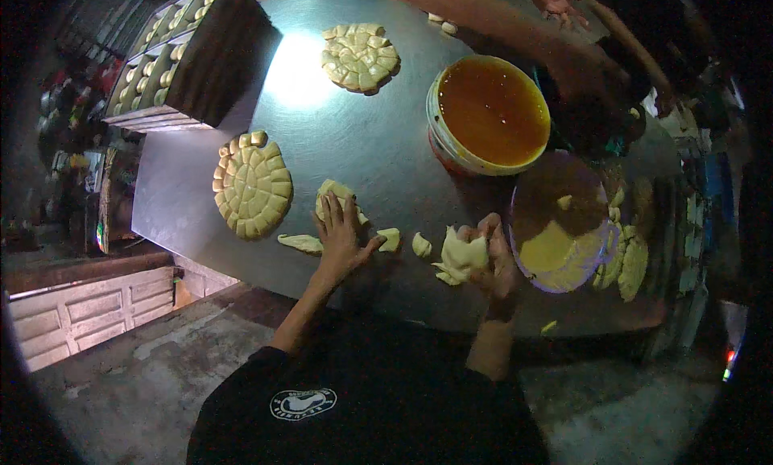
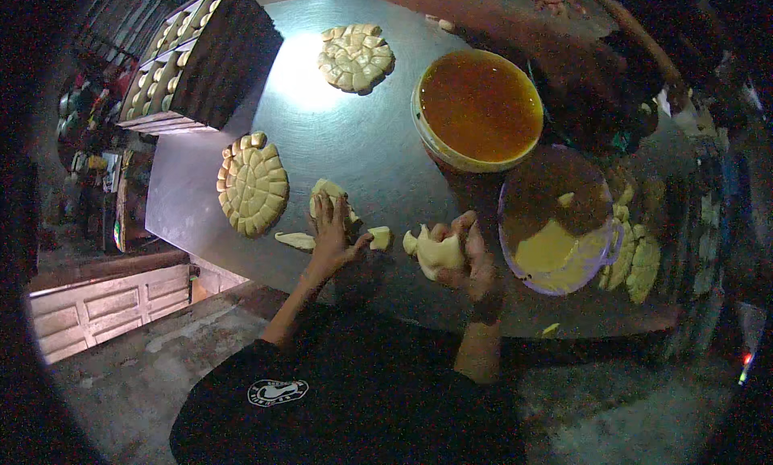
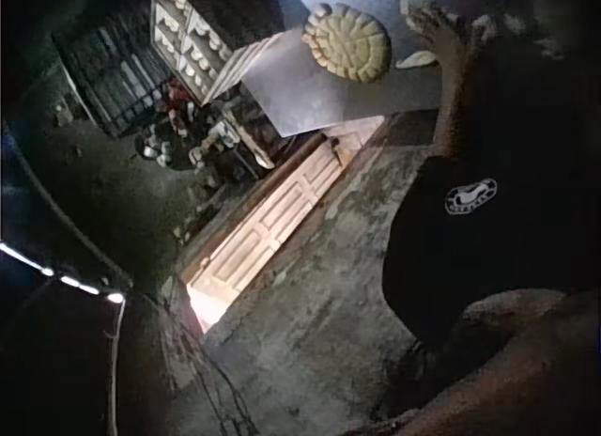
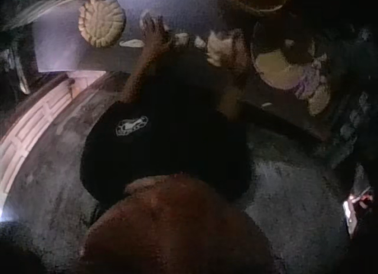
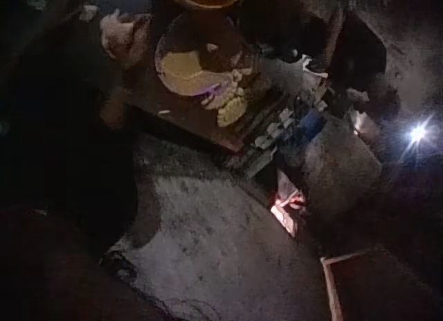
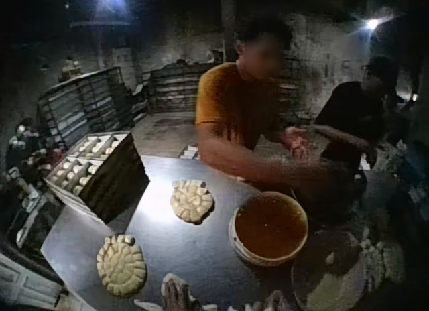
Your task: The person shapes dough by hand at a production table, filling pieces with a dark mixture, rolling them into small balls, and placing them into metal baking trays.
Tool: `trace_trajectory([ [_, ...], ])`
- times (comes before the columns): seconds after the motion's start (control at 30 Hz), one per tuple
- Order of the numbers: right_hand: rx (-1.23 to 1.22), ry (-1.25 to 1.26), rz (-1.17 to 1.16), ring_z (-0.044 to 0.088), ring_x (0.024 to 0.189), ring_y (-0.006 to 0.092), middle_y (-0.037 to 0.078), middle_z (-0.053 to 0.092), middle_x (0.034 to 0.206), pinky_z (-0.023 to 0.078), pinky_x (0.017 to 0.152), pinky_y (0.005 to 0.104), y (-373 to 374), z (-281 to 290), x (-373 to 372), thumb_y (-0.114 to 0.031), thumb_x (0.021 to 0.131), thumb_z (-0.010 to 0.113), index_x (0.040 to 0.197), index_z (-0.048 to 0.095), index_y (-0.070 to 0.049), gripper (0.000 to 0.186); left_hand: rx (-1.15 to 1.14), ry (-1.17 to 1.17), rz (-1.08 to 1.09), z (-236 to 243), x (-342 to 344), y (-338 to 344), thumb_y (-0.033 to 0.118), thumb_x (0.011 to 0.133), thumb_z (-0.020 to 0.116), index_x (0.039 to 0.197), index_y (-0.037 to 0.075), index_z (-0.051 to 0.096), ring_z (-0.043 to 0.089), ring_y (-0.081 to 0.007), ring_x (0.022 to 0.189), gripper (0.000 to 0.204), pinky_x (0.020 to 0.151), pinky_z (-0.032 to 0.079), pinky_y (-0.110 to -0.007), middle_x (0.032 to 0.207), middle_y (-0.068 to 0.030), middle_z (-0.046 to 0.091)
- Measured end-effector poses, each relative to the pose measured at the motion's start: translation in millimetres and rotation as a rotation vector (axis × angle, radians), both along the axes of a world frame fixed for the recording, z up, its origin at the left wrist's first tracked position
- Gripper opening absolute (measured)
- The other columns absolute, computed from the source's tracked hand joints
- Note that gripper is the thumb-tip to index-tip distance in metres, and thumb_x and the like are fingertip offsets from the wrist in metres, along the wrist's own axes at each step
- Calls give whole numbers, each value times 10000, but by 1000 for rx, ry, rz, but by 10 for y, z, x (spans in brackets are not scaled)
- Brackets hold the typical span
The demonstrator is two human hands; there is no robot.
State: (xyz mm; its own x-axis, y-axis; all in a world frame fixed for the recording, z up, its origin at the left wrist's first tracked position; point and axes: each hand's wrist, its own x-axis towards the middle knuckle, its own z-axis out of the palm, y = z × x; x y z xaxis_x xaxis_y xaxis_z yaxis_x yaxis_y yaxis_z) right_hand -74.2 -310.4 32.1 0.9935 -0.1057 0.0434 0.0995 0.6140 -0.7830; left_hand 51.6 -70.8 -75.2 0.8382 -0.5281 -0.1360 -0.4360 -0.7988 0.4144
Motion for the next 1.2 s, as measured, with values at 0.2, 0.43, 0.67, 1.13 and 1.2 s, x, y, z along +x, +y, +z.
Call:
trace_trajectory([
  [0.2,-796,176,275,633,1063,265,122,609,1133,517,883,370,451,306,87,-85,833,725,1228,492,-75,459,-1100,1078,-264,486,-395,105,370,993,504,1372,33,461,439,-235,1283,509,1089,326,-392,1350,-124,480],
  [0.43,-1205,237,25,679,899,287,172,681,1029,526,789,339,1069,156,425,-54,820,707,1148,621,-23,341,-739,687,37,468,-241,740,63,894,652,1130,37,643,573,-131,875,238,738,470,-273,963,-60,582],
  [0.67,-1031,360,-645,649,966,295,156,663,1075,508,832,352,996,122,939,-50,862,648,1063,667,-27,203,-689,394,145,517,347,1487,5,832,669,1002,30,676,619,-194,817,172,727,500,-321,893,-102,590],
  [1.13,-1488,417,129,546,851,156,66,520,949,464,749,301,1476,-964,1832,-83,796,737,904,514,-53,250,-821,-49,-310,-494,1239,674,80,771,662,1359,43,425,557,-409,1035,635,874,452,-426,1142,-226,560],
  [1.2,-1173,271,-33,566,864,176,52,519,944,463,777,309,1546,-581,1790,-101,808,729,893,498,-79,247,-632,399,-422,-517,1370,640,121,796,631,1235,22,539,592,-412,957,459,782,468,-441,1000,-238,614],
])
